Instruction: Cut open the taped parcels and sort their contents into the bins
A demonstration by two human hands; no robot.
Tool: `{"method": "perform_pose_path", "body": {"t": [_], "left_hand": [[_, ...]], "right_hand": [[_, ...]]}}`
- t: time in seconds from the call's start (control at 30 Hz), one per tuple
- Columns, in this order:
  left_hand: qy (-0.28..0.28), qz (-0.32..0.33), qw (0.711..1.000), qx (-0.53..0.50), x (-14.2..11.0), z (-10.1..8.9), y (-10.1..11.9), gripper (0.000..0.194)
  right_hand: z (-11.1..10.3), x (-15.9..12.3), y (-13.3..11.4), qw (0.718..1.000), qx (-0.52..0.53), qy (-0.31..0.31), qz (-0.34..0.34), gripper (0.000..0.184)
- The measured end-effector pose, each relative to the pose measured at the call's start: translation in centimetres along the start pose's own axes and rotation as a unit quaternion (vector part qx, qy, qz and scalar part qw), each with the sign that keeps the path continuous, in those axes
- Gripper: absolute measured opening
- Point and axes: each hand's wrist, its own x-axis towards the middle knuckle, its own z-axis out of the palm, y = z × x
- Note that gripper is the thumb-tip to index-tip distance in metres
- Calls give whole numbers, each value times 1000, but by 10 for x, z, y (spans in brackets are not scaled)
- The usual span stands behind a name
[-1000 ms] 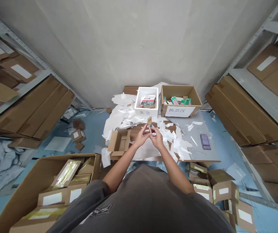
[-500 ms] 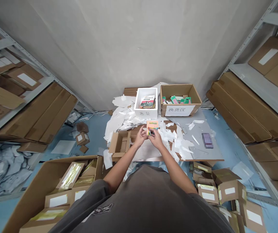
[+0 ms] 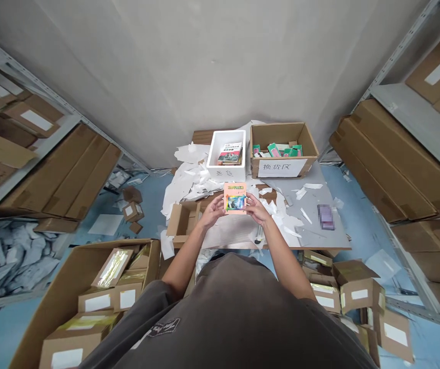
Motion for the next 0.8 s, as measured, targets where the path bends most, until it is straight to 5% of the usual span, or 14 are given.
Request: {"method": "perform_pose_path", "body": {"t": [0.2,0.37,0.8], "left_hand": [[20,-3,999,-35,13,-6,13,93],[29,-14,998,-50,53,-31,33,91],[60,10,998,-8,272,-129,79,88]], "right_hand": [[-11,30,-18,999,5,-48,19,83],[-6,81,-28,999,18,-32,2,77],[-2,299,-68,989,-33,120,-77,67]]}}
